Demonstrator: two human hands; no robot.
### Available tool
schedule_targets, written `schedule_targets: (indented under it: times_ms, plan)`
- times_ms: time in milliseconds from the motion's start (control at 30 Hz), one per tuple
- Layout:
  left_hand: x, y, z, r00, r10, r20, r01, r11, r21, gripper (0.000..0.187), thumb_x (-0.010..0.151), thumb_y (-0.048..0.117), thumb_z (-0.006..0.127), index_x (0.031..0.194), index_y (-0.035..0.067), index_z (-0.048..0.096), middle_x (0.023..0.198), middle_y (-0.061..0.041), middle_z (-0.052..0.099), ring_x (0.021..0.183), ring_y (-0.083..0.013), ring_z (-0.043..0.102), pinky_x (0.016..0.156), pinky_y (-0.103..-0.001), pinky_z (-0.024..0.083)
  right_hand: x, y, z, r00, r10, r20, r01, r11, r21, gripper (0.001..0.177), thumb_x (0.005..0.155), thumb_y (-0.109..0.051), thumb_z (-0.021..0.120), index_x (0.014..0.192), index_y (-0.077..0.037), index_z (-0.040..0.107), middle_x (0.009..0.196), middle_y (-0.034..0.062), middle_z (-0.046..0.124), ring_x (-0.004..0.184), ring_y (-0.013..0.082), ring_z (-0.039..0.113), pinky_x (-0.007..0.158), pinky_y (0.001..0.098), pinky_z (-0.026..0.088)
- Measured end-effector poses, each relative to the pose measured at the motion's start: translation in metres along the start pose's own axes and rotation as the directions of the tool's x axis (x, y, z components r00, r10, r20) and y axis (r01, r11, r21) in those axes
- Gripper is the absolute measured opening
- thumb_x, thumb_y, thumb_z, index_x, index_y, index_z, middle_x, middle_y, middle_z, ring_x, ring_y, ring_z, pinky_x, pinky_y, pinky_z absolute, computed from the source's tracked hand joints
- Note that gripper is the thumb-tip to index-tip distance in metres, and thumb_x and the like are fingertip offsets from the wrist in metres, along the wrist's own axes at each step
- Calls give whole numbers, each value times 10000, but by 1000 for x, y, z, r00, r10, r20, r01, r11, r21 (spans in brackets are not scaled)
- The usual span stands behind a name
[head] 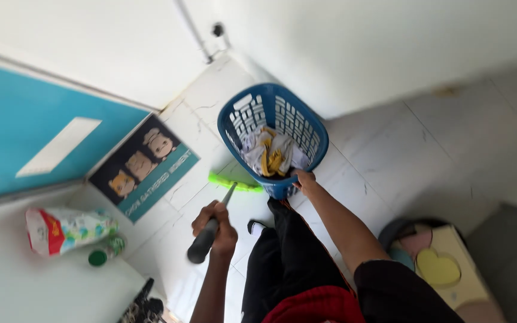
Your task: Sweep the floor using a broom.
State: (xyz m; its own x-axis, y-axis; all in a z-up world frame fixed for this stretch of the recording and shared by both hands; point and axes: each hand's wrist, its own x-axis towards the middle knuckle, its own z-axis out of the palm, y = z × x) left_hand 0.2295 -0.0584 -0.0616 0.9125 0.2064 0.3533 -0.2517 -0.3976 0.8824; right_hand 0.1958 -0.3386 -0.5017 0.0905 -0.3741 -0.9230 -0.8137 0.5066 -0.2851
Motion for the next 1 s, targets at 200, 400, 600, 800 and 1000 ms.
schedule_targets:
  times_ms: [200,400,600,800,1000]
  plan:
    - [-35,38,48,986,-58,157,80,987,-136,333,990,70,671,706,31,502,591,-19,507,526,-82,409,510,-264,335,-31,57,-110,998,3,-60,-3,1000,2,343,838,-161,721,1116,30,657,1015,152,676,840,263,673,636,363,602]
    - [-52,75,93,944,30,327,52,970,-239,332,1001,68,644,699,32,512,548,0,467,509,-72,375,484,-279,291,-47,56,-205,990,-56,-128,34,986,-163,330,858,-210,721,1046,56,667,958,157,701,822,266,700,637,361,604]
    - [-73,89,133,893,-47,448,118,984,-132,480,1020,89,617,610,87,367,487,19,360,453,-44,282,433,-293,213,-33,34,-287,977,-157,-146,121,966,-228,263,838,-188,702,1017,3,675,945,153,714,760,250,684,624,379,577]
    - [-87,110,188,886,-72,457,89,996,-14,484,1011,80,624,601,85,368,462,8,337,420,-54,253,429,-302,170,67,25,-341,971,-37,-235,80,981,176,350,789,-110,718,1105,9,626,934,146,686,766,268,676,580,360,573]
    - [-115,129,251,898,-131,421,100,991,94,475,981,60,641,586,86,379,458,-1,369,392,-69,290,416,-286,196,156,35,-367,979,125,-161,-8,812,583,298,899,-140,716,1149,-58,577,975,93,611,776,223,664,606,312,616]
